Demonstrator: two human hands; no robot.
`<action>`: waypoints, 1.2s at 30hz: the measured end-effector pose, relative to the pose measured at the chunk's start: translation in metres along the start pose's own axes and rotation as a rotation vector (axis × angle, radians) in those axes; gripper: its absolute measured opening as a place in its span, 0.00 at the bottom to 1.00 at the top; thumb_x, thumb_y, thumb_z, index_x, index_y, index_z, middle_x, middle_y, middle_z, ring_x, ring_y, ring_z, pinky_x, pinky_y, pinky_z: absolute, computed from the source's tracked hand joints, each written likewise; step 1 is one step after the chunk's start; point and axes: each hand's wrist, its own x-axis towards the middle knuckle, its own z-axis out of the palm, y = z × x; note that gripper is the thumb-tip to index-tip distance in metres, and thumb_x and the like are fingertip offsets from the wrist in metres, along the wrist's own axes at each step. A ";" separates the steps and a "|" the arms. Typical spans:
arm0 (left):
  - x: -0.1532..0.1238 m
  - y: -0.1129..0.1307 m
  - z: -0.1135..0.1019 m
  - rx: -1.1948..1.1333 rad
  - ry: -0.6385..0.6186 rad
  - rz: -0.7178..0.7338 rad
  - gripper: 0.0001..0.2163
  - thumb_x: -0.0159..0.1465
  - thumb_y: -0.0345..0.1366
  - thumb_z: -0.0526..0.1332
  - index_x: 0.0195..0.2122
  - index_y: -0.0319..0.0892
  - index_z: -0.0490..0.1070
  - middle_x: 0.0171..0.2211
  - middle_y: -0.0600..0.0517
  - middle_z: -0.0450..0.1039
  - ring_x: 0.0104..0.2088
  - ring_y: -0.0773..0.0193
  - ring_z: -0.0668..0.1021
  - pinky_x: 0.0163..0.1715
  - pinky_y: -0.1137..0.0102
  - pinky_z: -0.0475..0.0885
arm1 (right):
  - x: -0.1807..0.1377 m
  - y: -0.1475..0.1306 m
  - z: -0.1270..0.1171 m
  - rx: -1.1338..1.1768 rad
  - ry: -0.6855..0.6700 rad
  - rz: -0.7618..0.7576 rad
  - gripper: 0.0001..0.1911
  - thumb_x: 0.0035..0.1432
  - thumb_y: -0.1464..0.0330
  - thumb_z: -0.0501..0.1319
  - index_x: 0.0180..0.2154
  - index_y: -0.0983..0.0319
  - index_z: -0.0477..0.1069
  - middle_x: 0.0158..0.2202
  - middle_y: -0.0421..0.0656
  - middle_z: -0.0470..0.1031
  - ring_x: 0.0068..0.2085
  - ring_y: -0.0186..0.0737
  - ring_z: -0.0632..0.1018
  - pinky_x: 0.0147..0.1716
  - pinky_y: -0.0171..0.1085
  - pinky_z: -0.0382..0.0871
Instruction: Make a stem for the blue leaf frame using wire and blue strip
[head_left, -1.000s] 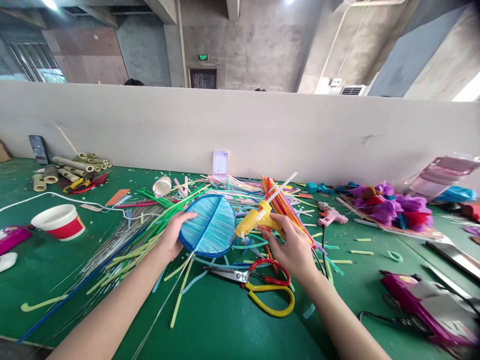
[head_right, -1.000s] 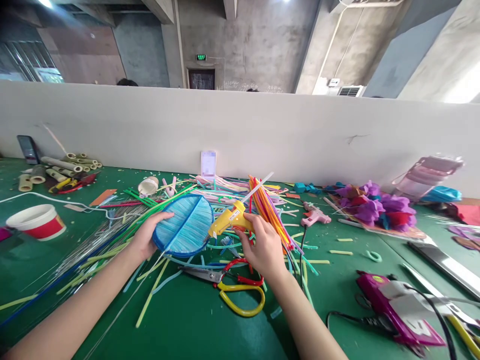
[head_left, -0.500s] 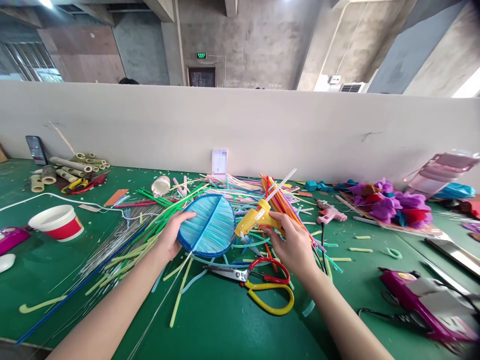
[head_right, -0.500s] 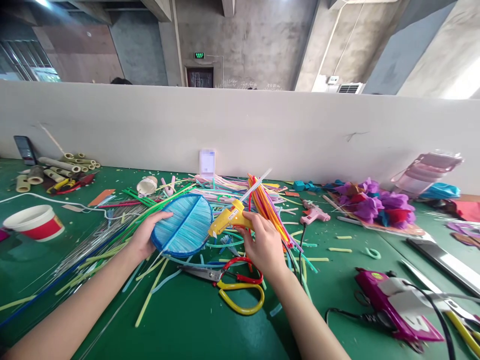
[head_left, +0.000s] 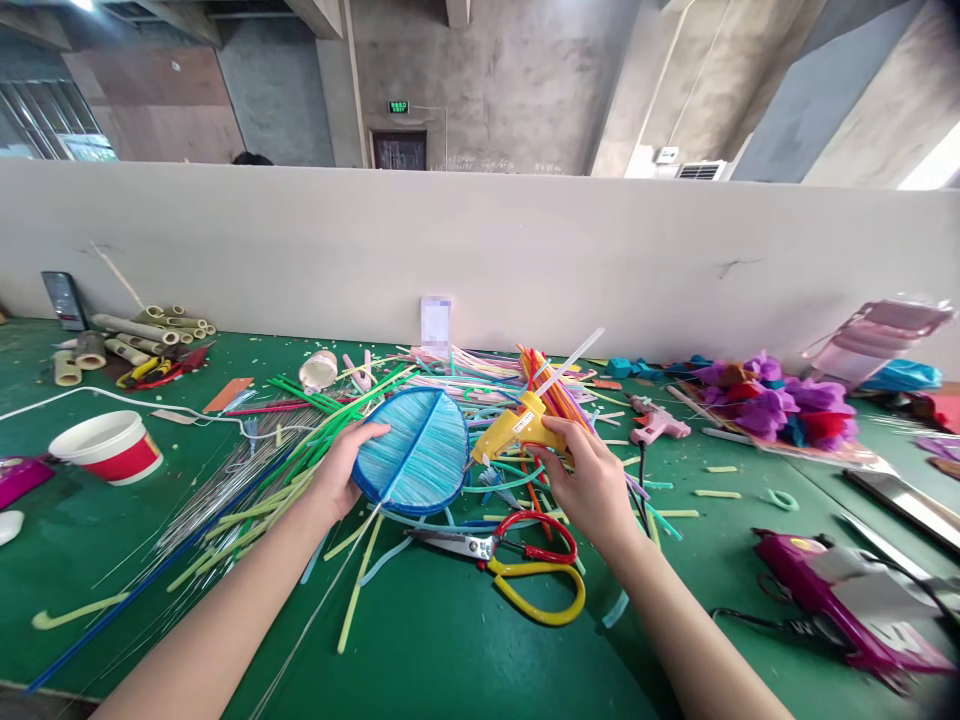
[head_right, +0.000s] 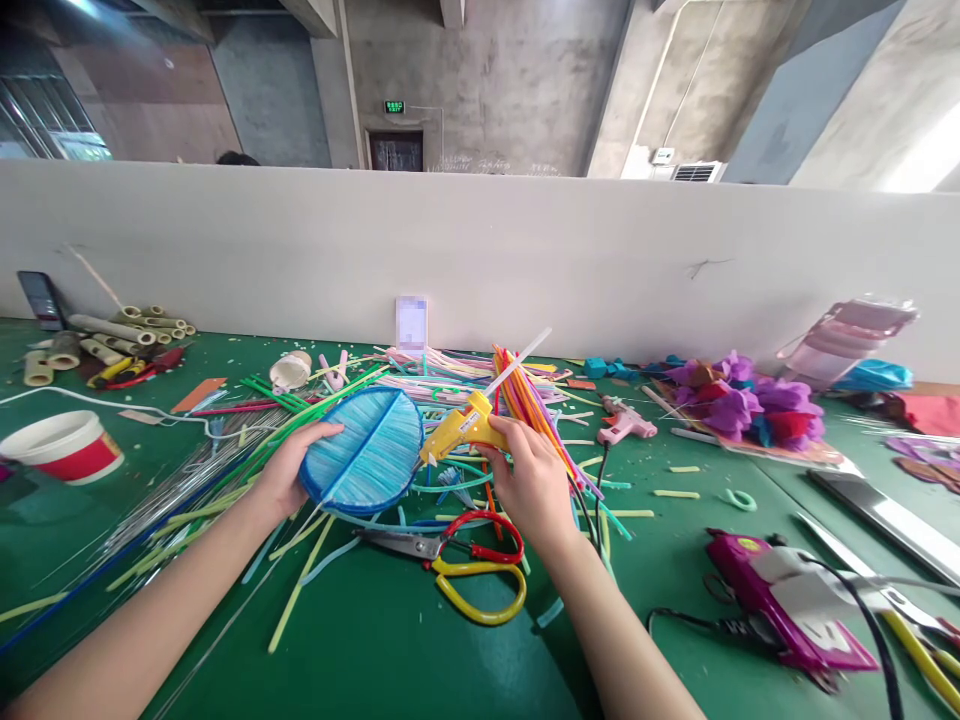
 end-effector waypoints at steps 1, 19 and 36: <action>0.000 0.000 0.000 0.002 -0.002 -0.001 0.16 0.51 0.34 0.71 0.41 0.37 0.78 0.33 0.46 0.84 0.29 0.54 0.84 0.31 0.64 0.79 | 0.000 0.000 0.000 -0.006 0.001 -0.003 0.12 0.66 0.64 0.61 0.50 0.59 0.70 0.45 0.49 0.81 0.44 0.50 0.82 0.42 0.44 0.77; -0.003 0.000 0.003 0.000 -0.028 0.019 0.14 0.50 0.33 0.71 0.39 0.39 0.78 0.33 0.48 0.84 0.28 0.57 0.84 0.31 0.66 0.78 | 0.001 -0.002 0.002 -0.109 0.132 0.142 0.21 0.63 0.55 0.62 0.52 0.60 0.66 0.46 0.53 0.79 0.45 0.54 0.81 0.40 0.47 0.75; -0.009 0.001 0.007 0.029 -0.056 0.011 0.16 0.48 0.34 0.72 0.39 0.39 0.77 0.33 0.47 0.84 0.30 0.54 0.84 0.32 0.65 0.77 | -0.001 -0.001 0.006 -0.082 0.098 0.287 0.21 0.61 0.55 0.61 0.50 0.59 0.66 0.48 0.53 0.78 0.46 0.56 0.81 0.39 0.48 0.75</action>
